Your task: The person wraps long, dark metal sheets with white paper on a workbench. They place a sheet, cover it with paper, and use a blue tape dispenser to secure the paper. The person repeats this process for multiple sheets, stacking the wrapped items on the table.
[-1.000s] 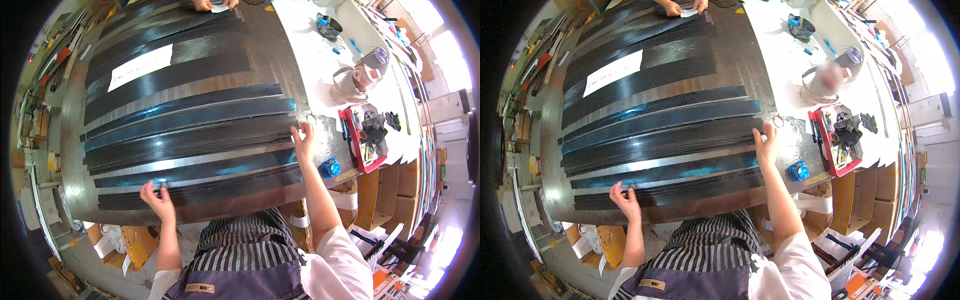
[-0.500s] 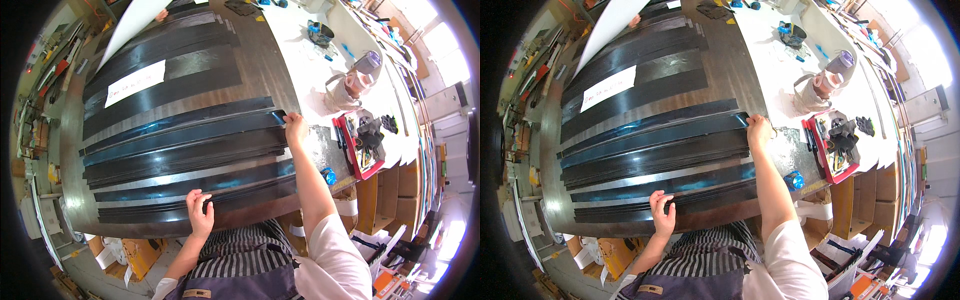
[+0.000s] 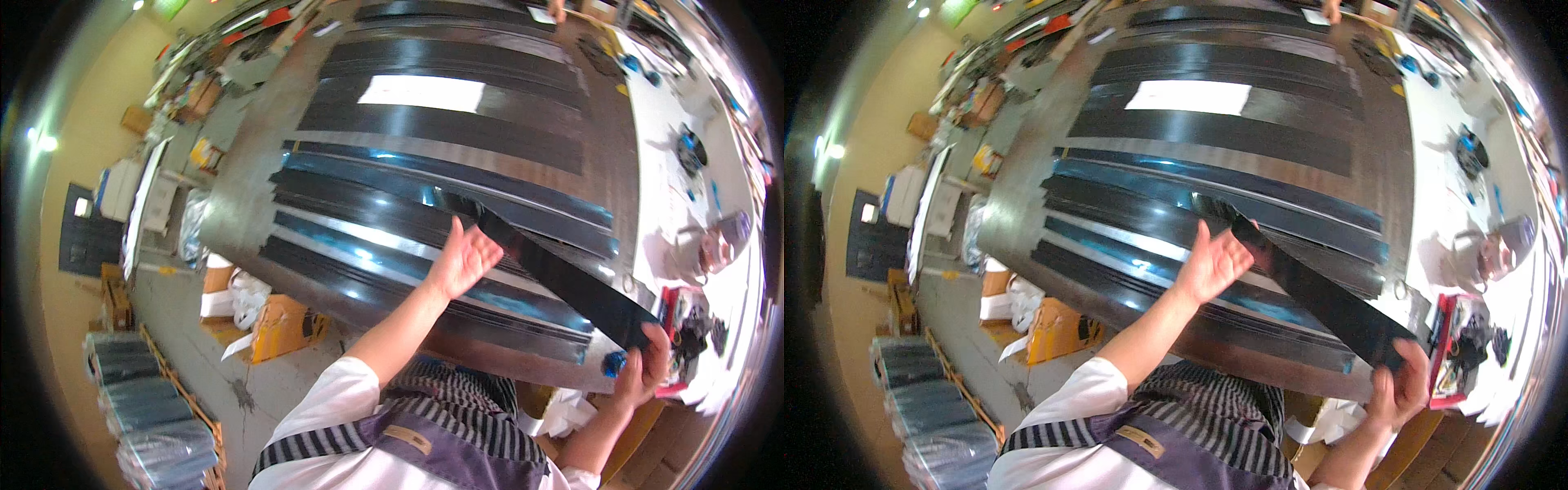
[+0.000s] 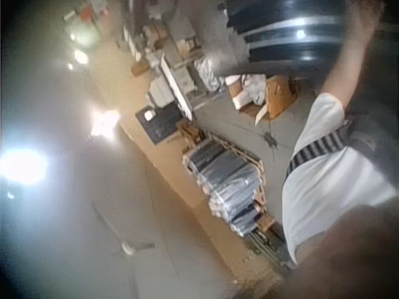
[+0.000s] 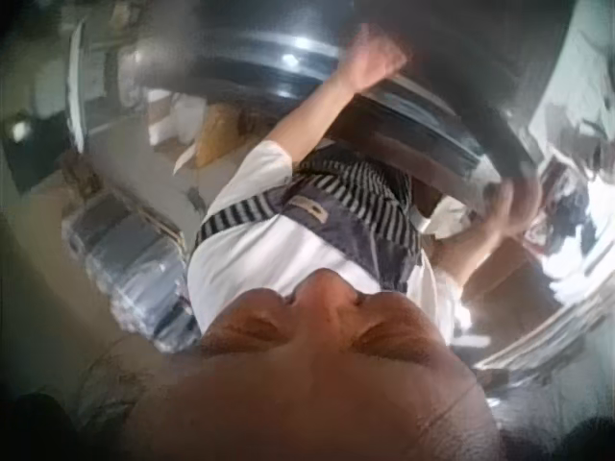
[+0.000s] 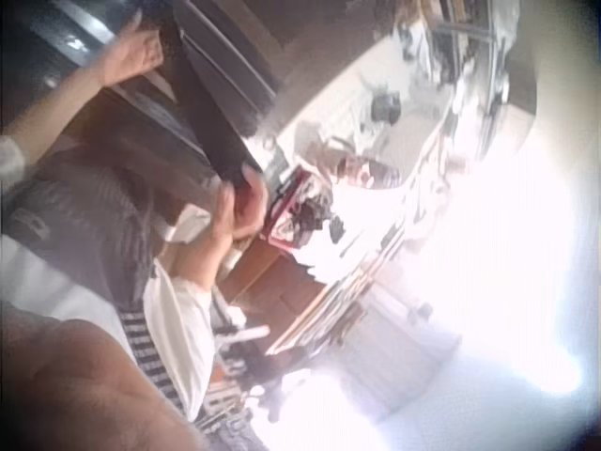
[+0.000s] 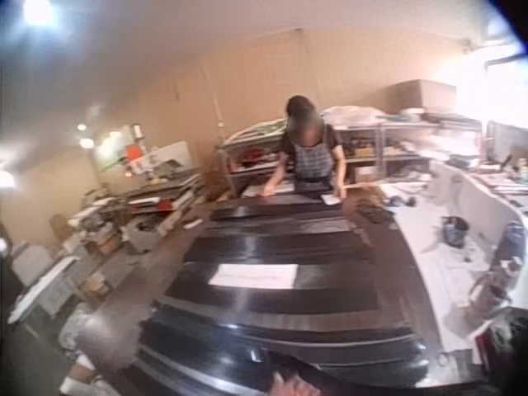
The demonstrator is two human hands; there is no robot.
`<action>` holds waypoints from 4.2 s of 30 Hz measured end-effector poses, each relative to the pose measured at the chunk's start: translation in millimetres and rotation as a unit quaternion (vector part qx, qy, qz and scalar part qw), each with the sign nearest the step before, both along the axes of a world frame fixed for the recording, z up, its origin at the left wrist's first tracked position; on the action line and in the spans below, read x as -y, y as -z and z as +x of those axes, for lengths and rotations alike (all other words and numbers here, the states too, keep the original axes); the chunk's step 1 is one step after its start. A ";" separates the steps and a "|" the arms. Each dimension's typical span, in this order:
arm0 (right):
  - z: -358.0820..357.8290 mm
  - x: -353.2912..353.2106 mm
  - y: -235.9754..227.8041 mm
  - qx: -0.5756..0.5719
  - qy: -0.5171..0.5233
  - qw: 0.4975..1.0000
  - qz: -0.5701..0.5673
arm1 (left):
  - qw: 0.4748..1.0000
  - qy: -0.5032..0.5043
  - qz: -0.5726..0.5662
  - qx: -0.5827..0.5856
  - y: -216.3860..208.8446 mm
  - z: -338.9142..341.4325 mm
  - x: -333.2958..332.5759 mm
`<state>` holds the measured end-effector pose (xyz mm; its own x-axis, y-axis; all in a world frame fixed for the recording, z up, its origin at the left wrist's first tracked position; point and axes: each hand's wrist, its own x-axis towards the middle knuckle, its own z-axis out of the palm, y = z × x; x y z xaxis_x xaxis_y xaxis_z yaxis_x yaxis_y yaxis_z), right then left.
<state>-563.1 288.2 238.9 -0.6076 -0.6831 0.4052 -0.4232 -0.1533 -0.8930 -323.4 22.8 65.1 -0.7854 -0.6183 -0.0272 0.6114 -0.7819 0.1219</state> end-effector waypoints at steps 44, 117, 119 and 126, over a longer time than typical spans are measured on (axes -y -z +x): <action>36.0 -106.7 80.4 0.110 0.141 0.927 0.329 | 0.761 -0.466 -0.071 0.445 -58.8 379.7 94.6; 42.9 -75.3 208.2 -0.307 0.118 0.879 0.345 | 0.393 0.027 -0.803 0.447 47.3 -80.5 -225.6; 42.7 -79.6 208.6 -0.309 0.091 0.874 0.363 | 0.392 0.032 -0.801 0.451 49.4 -80.3 -225.7; 32.0 -66.9 210.7 -0.235 0.161 0.900 0.329 | 0.407 0.037 -0.791 0.456 53.5 -78.5 -225.5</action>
<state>-531.1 355.1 28.2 -0.6846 -0.6877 0.2416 -0.7058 0.5423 -0.4558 -401.9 248.3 11.6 -0.9126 -0.4046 0.0582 -0.2696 0.7028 0.6583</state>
